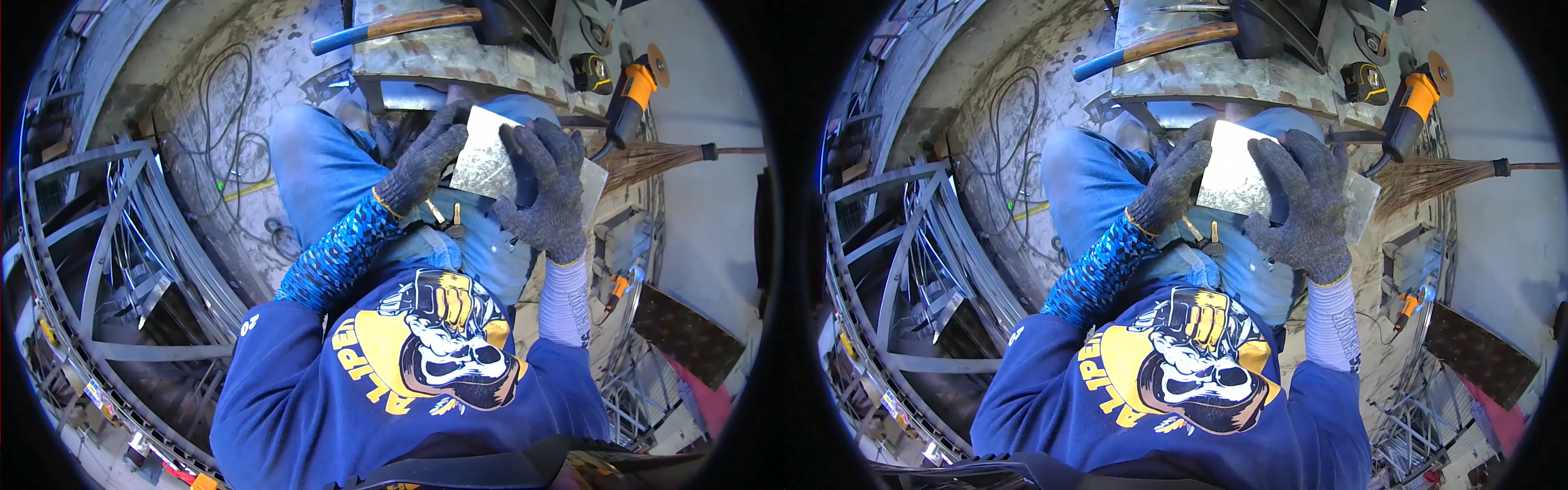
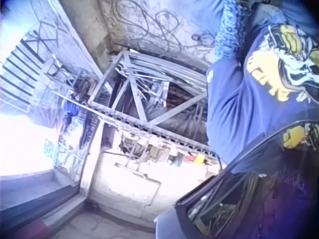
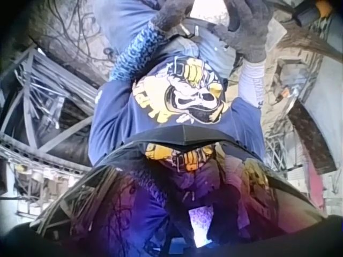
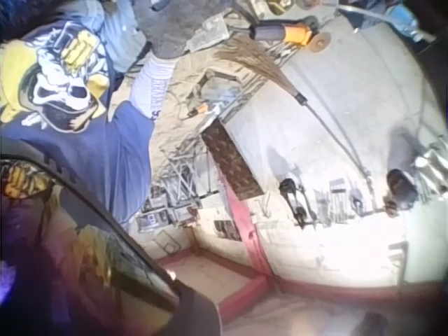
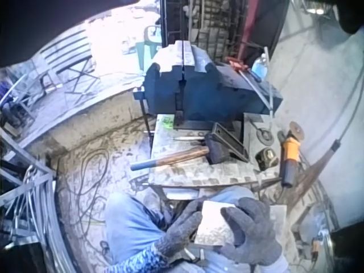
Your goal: The person grinds, measures, and marks a metal plate. The person uses an angle grinder, measuring tape, and a marker to perform these actions.
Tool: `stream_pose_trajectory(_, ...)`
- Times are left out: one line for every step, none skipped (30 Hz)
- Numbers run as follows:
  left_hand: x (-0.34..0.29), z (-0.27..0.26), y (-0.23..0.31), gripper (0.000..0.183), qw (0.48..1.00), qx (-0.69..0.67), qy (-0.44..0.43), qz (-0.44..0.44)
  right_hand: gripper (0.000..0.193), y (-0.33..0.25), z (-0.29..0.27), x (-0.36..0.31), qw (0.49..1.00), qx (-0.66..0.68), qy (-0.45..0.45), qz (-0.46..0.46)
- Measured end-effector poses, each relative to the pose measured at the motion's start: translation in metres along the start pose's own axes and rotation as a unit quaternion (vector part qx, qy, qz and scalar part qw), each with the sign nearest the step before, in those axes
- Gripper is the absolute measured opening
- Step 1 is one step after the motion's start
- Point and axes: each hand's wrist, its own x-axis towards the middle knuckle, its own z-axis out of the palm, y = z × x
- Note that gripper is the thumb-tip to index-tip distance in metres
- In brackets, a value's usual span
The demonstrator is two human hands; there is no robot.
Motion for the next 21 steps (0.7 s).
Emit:
stream_pose_trajectory(0.000,-0.001,0.000,0.052,0.991,0.111,-0.030,0.070,0.093,0.001,0.001,0.000,1.000,0.008,0.010,0.003)
stream_pose_trajectory(-0.001,0.000,0.000,0.052,0.991,0.110,-0.028,0.072,0.093,0.001,0.002,0.000,1.000,0.008,0.009,0.001)
stream_pose_trajectory(-0.001,0.005,0.007,0.051,1.000,0.024,-0.008,0.005,0.093,0.002,0.002,-0.001,1.000,0.004,0.009,0.001)
stream_pose_trajectory(-0.001,0.008,0.011,0.049,0.996,-0.062,0.012,-0.062,0.092,0.002,0.003,-0.001,1.000,-0.001,0.009,0.002)
stream_pose_trajectory(-0.002,0.009,0.009,0.049,0.996,-0.063,0.013,-0.060,0.092,0.002,0.003,-0.001,1.000,-0.001,0.008,0.000)
stream_pose_trajectory(-0.002,0.010,0.008,0.048,0.993,-0.098,0.023,-0.068,0.091,0.002,0.003,-0.001,1.000,-0.002,0.008,0.000)
stream_pose_trajectory(-0.002,0.010,0.007,0.047,0.988,-0.134,0.033,-0.076,0.091,0.002,0.003,0.000,1.000,-0.004,0.008,-0.001)
stream_pose_trajectory(-0.002,0.008,0.007,0.047,0.987,-0.135,0.035,-0.075,0.091,0.002,0.003,0.000,1.000,-0.003,0.006,-0.003)
stream_pose_trajectory(-0.002,0.006,0.007,0.046,0.991,-0.111,0.036,-0.073,0.091,0.001,0.002,0.000,1.000,-0.009,0.009,-0.005)
stream_pose_trajectory(-0.002,0.004,0.007,0.045,0.993,-0.086,0.036,-0.071,0.091,0.001,0.002,0.000,1.000,-0.014,0.011,-0.006)
stream_pose_trajectory(-0.001,0.002,0.006,0.045,0.993,-0.088,0.039,-0.071,0.091,0.001,0.002,0.000,1.000,-0.014,0.008,-0.007)
stream_pose_trajectory(0.001,0.000,0.006,0.046,0.994,-0.089,0.046,-0.039,0.091,0.001,0.003,0.000,1.000,-0.016,0.011,-0.006)
stream_pose_trajectory(0.001,-0.003,0.005,0.046,0.994,-0.090,0.054,-0.008,0.091,0.001,0.004,0.001,1.000,-0.018,0.014,-0.004)
stream_pose_trajectory(-0.002,-0.006,0.006,0.046,0.994,-0.090,0.057,-0.008,0.091,0.001,0.005,0.002,1.000,-0.016,0.012,-0.005)
stream_pose_trajectory(-0.004,-0.008,0.011,0.047,0.988,-0.146,0.041,-0.020,0.092,0.002,0.004,0.001,1.000,-0.015,0.012,-0.006)
stream_pose_trajectory(-0.004,-0.008,0.016,0.049,0.979,-0.201,0.026,-0.033,0.092,0.003,0.003,0.000,1.000,-0.014,0.011,-0.007)
stream_pose_trajectory(-0.004,-0.004,0.018,0.049,0.978,-0.202,0.025,-0.033,0.092,0.003,0.003,-0.001,1.000,-0.016,0.011,-0.006)
stream_pose_trajectory(-0.005,0.004,0.026,0.051,0.989,-0.132,0.057,-0.040,0.092,0.004,0.004,-0.001,1.000,-0.004,0.016,-0.001)
stream_pose_trajectory(-0.005,0.008,0.030,0.053,0.993,-0.061,0.088,-0.047,0.092,0.004,0.004,-0.001,1.000,0.008,0.021,0.004)
stream_pose_trajectory(-0.005,0.007,0.030,0.053,0.993,-0.061,0.088,-0.048,0.092,0.005,0.005,0.000,1.000,0.008,0.021,0.004)
stream_pose_trajectory(-0.005,0.006,0.031,0.055,0.994,-0.053,0.080,-0.060,0.092,0.004,0.005,0.000,1.000,0.009,0.019,0.006)
